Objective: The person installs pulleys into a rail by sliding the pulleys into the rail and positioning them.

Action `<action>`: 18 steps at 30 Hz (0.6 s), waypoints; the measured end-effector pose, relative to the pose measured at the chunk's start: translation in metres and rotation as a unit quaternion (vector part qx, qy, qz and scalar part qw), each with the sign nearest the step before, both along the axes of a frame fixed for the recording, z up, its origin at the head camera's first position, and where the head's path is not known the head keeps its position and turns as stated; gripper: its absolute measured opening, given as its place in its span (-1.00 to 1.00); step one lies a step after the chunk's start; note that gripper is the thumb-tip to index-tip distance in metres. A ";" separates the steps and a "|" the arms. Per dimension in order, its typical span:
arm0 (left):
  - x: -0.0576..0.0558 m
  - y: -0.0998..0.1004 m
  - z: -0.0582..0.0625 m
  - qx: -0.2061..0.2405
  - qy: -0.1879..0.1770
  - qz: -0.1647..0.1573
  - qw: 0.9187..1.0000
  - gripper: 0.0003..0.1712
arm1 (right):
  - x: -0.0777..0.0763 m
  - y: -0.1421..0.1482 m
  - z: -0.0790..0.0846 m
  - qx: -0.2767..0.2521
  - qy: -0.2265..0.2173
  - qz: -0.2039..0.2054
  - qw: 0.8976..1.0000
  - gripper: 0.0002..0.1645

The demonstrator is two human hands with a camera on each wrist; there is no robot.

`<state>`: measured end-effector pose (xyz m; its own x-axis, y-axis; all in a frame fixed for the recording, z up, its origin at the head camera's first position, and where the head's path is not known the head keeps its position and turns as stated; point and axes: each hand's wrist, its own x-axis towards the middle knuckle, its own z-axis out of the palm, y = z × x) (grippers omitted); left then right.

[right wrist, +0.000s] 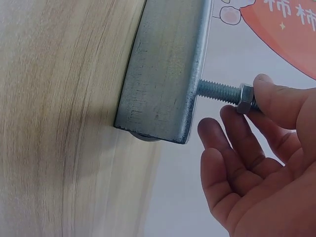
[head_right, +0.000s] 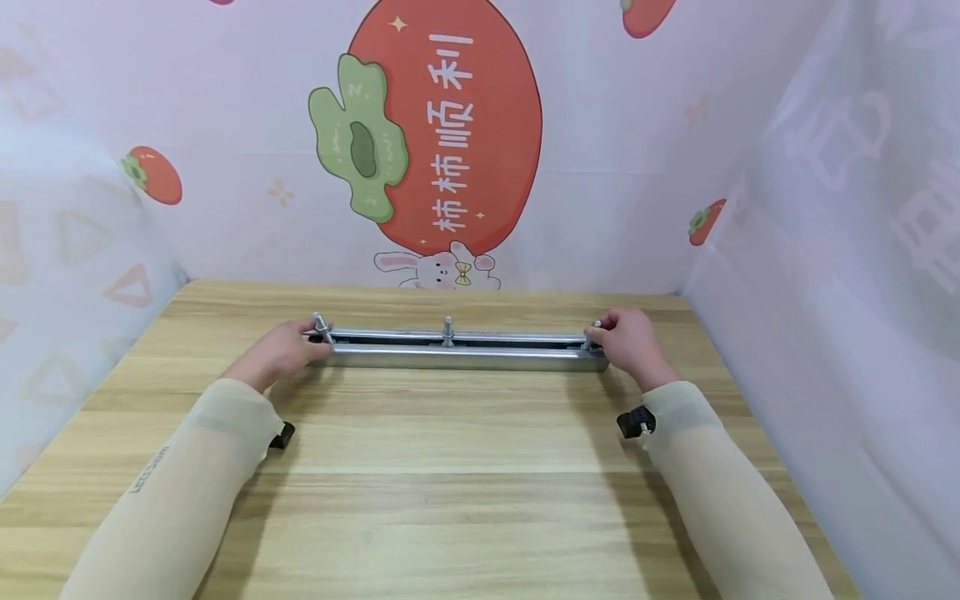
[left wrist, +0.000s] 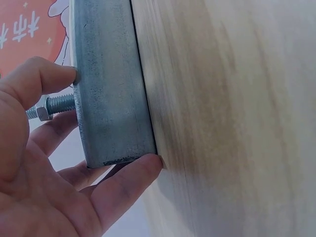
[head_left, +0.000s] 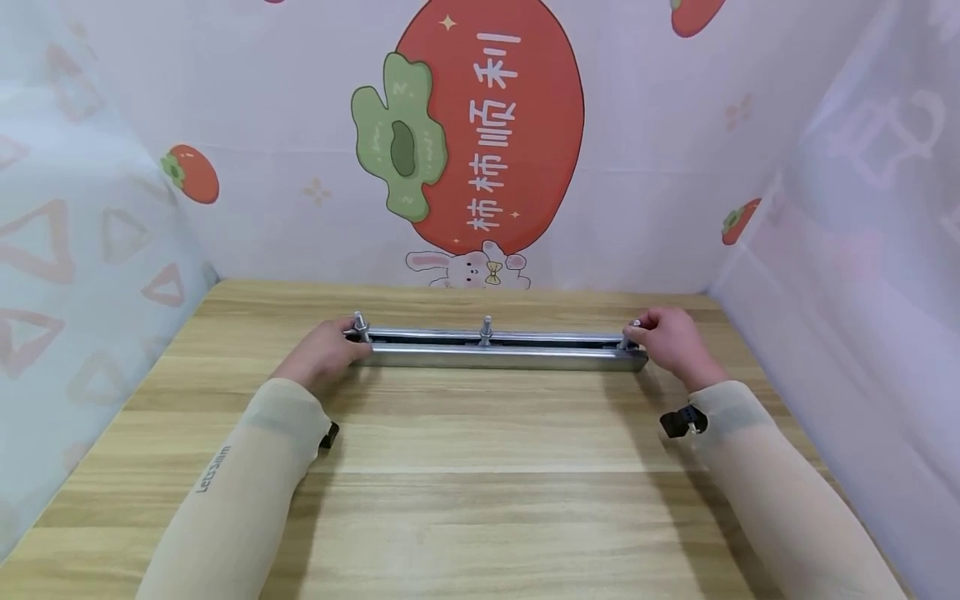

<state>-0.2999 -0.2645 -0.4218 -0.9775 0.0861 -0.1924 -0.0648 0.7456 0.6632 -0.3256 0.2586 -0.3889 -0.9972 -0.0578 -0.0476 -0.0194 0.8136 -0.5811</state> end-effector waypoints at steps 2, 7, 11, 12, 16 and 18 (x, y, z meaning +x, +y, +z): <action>-0.001 0.001 0.000 -0.001 0.004 -0.001 1.000 -0.70 | 0.000 0.000 0.000 -0.001 0.005 0.000 1.000 -0.68; -0.003 0.001 -0.001 -0.010 0.012 -0.003 1.000 -0.75 | 0.001 0.002 0.000 0.000 0.012 -0.002 1.000 -0.69; -0.004 0.001 -0.003 -0.006 0.005 0.001 1.000 -0.71 | 0.002 0.001 -0.001 0.002 0.014 -0.004 1.000 -0.69; -0.004 0.001 -0.003 -0.005 0.003 0.002 1.000 -0.69 | 0.002 0.001 -0.001 0.004 0.015 -0.005 1.000 -0.69; -0.003 0.001 -0.003 -0.003 0.002 0.002 1.000 -0.70 | 0.003 0.000 -0.003 0.007 0.021 -0.007 1.000 -0.68; -0.002 0.001 -0.003 -0.007 0.007 0.000 1.000 -0.73 | 0.003 0.000 -0.003 0.005 0.024 -0.009 1.000 -0.69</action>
<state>-0.3020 -0.2634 -0.4245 -0.9800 0.0841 -0.1805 -0.0557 0.7545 0.6540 -0.3225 0.2589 -0.3924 -0.9992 -0.0401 0.0005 -0.0332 0.8200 -0.5714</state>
